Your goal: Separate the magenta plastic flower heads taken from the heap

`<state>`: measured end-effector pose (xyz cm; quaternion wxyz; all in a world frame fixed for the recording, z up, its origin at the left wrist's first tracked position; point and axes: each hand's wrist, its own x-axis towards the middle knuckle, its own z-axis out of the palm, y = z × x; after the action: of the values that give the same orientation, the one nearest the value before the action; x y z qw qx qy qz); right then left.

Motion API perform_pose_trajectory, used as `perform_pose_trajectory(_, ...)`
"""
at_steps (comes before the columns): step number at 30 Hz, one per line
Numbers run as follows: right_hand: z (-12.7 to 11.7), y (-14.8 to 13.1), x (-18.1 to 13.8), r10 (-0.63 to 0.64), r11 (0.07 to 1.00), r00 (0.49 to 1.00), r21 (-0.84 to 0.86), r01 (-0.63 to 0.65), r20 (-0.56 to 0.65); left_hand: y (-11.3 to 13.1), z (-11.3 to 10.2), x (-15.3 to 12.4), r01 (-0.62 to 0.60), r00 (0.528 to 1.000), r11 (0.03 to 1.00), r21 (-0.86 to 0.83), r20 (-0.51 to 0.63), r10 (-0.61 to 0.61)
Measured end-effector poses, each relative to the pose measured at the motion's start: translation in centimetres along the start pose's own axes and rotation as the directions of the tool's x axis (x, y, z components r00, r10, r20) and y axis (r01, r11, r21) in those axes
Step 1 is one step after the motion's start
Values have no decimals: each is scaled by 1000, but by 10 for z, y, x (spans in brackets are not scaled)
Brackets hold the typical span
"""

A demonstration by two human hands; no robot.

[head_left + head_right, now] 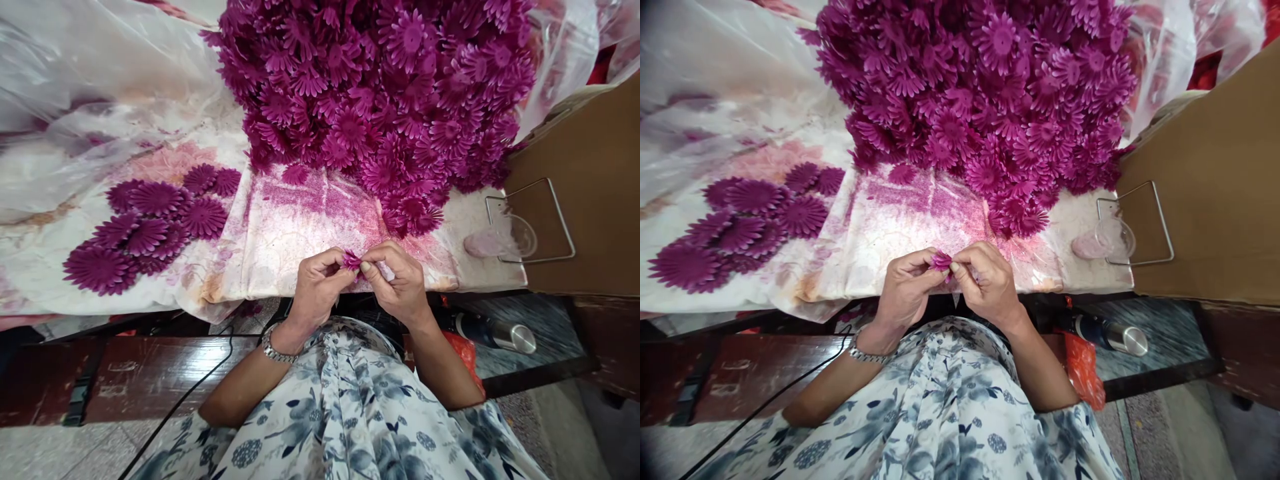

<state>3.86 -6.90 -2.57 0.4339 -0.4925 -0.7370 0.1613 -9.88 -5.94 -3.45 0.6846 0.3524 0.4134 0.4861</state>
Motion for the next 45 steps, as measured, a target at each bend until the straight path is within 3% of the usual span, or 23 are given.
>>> perform_pose_trajectory(7, 6, -5, -1, 51, 998, 995, 53, -46, -86, -1, 3, 2, -107, 988, 986, -124, -123, 92)
perform_pose_trajectory(14, 6, 0, -3, 222, 958, 971, 208, -199, -90, -4, 3, 3, -143, 976, 983, -117, -179, 121)
perform_pose_trajectory(18, 7, 1, -2, 312, 913, 950, 276, -299, -3, -10, -1, 4, -144, 984, 989, -41, -115, 139)
perform_pose_trajectory(23, 10, 2, -3, 299, 908, 952, 290, -303, 60, -11, -5, 4, -160, 979, 970, 183, -93, 179)
perform_pose_trajectory(27, 10, 2, -3, 334, 892, 938, 291, -345, 88, -6, -3, 4, -185, 968, 923, 338, -99, 231)
perform_pose_trajectory(36, 4, 3, -2, 284, 896, 949, 313, -314, 138, 2, 0, 2, -315, 930, 758, 571, 28, 366)
perform_pose_trajectory(41, 10, 2, -8, 418, 733, 871, 470, -492, 259, -2, -5, 1, -423, 874, 610, 670, 124, 470)
perform_pose_trajectory(45, 11, 6, -9, 452, 653, 851, 550, -521, 269, -2, -7, -1, -431, 880, 608, 667, 162, 446)
